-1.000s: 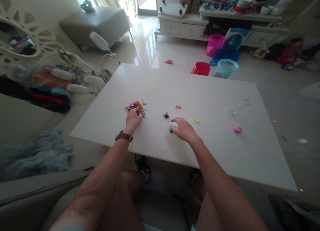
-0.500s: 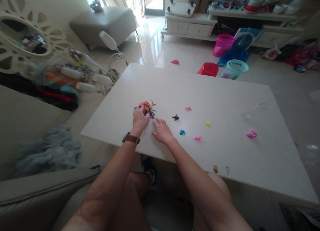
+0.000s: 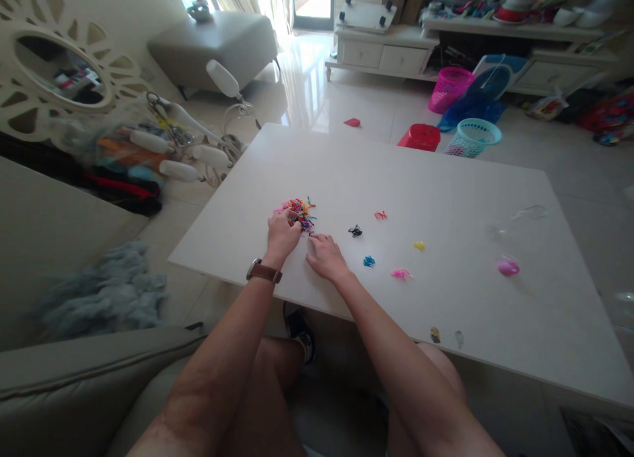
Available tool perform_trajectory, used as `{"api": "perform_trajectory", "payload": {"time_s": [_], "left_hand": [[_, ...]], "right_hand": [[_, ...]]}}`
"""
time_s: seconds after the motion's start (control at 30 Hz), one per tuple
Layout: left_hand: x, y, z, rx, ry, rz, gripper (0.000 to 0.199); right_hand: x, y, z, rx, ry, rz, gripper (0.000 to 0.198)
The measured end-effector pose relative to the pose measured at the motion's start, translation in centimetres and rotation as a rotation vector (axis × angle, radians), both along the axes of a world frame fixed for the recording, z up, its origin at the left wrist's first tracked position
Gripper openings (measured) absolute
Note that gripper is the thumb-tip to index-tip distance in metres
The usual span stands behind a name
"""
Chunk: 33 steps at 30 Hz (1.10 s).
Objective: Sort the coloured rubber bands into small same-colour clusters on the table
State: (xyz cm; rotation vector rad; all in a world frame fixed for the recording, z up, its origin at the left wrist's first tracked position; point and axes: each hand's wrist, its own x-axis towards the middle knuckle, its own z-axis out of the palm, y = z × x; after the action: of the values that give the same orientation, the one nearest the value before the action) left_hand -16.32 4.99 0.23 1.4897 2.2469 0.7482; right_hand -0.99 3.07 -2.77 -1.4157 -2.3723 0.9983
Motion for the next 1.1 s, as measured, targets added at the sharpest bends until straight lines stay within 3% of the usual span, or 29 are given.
{"api": "perform_trajectory", "payload": {"time_s": [0.23,0.43,0.63,0.73,0.83,0.93,1.03,1.1], "left_hand": [[0.9,-0.1,0.8,0.023,-0.1,-0.029,0.027],[1.9,-0.4,1.6,0.062,-0.312,0.018,0.03],[3.8,-2.9,5.5,0.145,-0.358,-0.039,0.024],[5.2,-4.5,8.0,0.077,-0.288,-0.126,0.022],[6.6,-5.8,9.1,-0.003,-0.257,-0.202,0.021],[7.9,-6.1,8.0,-0.041,-0.245,-0.213,0.021],[8.7,-5.7,5.7,-0.104,-0.21,-0.2,0.023],[9.0,-5.2,4.2,-0.161,-0.195,-0.212,0.024]], "right_hand": [[1.3,-0.3,0.5,-0.029,0.199,0.031,0.037],[3.2,-0.6,1.4,-0.237,0.348,-0.06,0.03],[5.6,-0.6,2.5,-0.233,0.411,-0.065,0.027],[7.2,-1.1,3.2,-0.193,0.402,-0.053,0.029],[9.0,-1.9,3.8,-0.175,0.369,-0.022,0.029],[10.6,-2.5,4.2,-0.261,0.362,0.013,0.027],[11.8,-2.8,4.3,-0.387,0.334,-0.005,0.026],[12.4,-2.9,4.3,-0.374,0.296,-0.032,0.026]]}}
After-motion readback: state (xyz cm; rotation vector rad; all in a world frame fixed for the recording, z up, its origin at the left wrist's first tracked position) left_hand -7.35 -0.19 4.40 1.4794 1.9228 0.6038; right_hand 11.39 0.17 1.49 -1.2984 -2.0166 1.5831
